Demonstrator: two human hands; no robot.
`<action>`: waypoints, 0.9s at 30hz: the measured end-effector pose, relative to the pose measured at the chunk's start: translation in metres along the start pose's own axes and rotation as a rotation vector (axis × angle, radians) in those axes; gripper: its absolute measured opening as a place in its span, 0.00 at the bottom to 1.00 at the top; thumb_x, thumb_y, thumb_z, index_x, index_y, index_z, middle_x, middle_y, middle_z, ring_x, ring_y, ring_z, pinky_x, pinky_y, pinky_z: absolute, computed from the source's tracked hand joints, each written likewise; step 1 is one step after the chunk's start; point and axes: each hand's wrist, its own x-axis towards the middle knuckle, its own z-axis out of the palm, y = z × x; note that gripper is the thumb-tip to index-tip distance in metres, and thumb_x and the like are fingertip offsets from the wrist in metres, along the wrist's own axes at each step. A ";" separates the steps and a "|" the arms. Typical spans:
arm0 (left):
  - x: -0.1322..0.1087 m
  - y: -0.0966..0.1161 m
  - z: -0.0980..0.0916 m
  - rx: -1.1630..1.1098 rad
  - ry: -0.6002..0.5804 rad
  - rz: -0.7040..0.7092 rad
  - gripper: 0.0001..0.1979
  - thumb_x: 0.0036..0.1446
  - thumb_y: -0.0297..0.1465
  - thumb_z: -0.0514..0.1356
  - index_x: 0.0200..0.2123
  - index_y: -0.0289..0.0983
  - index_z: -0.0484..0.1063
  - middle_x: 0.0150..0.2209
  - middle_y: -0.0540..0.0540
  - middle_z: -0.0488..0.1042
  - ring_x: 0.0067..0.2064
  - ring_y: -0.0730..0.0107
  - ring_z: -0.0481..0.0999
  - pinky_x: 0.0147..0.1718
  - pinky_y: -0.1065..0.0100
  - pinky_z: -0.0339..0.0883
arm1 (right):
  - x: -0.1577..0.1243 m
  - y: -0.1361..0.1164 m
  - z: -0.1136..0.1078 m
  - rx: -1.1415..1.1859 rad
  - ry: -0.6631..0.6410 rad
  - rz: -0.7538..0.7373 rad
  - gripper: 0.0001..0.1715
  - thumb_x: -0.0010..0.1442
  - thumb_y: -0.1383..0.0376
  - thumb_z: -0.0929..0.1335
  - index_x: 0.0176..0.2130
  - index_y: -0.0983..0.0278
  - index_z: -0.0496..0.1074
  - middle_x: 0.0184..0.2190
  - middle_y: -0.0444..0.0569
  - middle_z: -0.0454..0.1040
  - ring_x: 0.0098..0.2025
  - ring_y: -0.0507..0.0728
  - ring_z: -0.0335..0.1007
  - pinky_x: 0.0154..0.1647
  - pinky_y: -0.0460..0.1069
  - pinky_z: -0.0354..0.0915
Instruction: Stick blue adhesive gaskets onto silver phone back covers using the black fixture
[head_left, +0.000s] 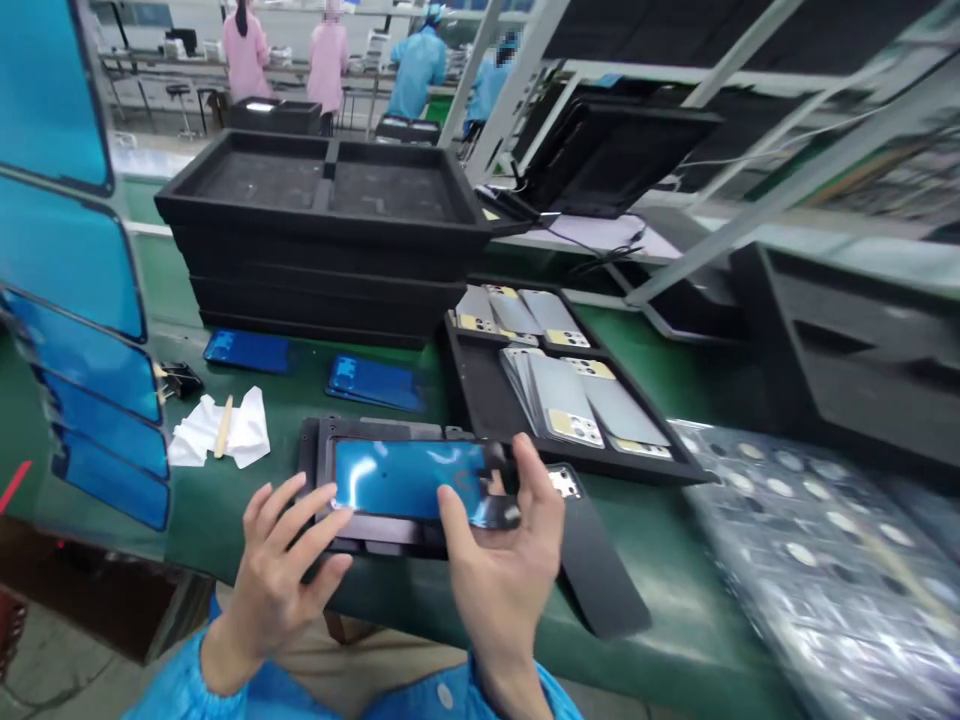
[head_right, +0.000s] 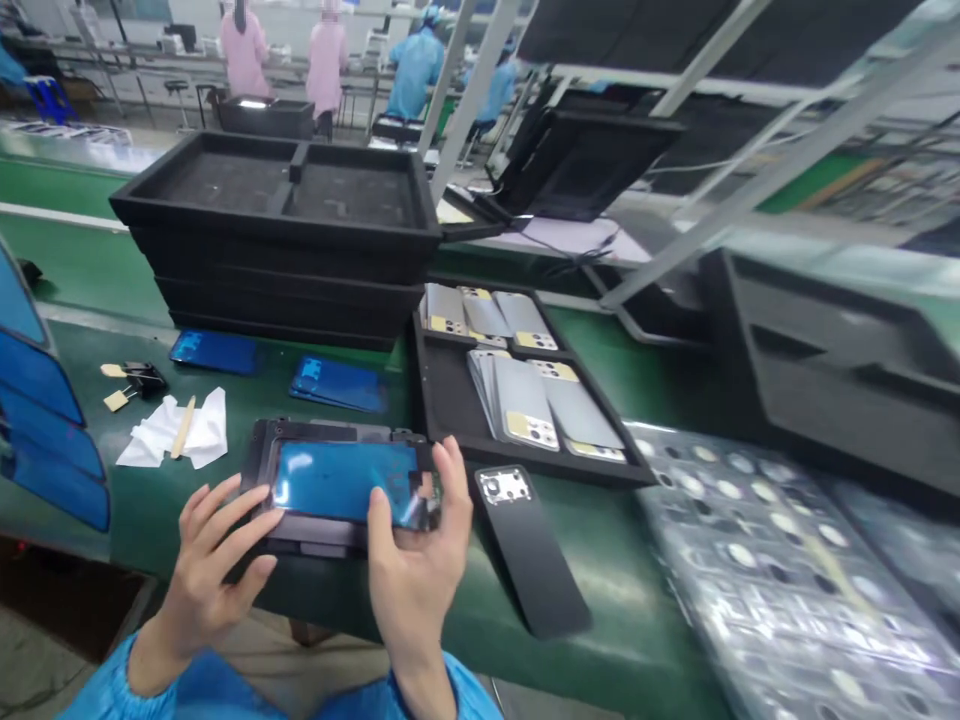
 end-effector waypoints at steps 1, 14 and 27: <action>0.004 -0.001 0.006 0.005 -0.043 0.012 0.16 0.72 0.37 0.53 0.54 0.41 0.78 0.53 0.44 0.82 0.63 0.59 0.72 0.69 0.57 0.50 | 0.001 0.002 -0.001 -0.001 -0.029 0.011 0.36 0.62 0.61 0.72 0.66 0.60 0.64 0.70 0.59 0.60 0.72 0.70 0.57 0.70 0.69 0.60; 0.010 -0.003 0.015 0.152 -0.126 0.050 0.19 0.71 0.40 0.52 0.55 0.39 0.77 0.55 0.40 0.81 0.64 0.55 0.70 0.71 0.54 0.40 | 0.000 0.009 -0.028 -0.066 -0.096 -0.128 0.12 0.66 0.62 0.70 0.49 0.59 0.78 0.69 0.55 0.64 0.72 0.69 0.57 0.68 0.67 0.60; 0.034 0.007 0.007 0.303 -0.328 0.089 0.23 0.69 0.40 0.57 0.63 0.42 0.71 0.63 0.42 0.75 0.68 0.50 0.66 0.72 0.50 0.30 | -0.028 0.117 -0.112 -0.302 -0.143 -0.381 0.09 0.70 0.64 0.67 0.43 0.61 0.78 0.48 0.56 0.81 0.49 0.63 0.80 0.49 0.57 0.75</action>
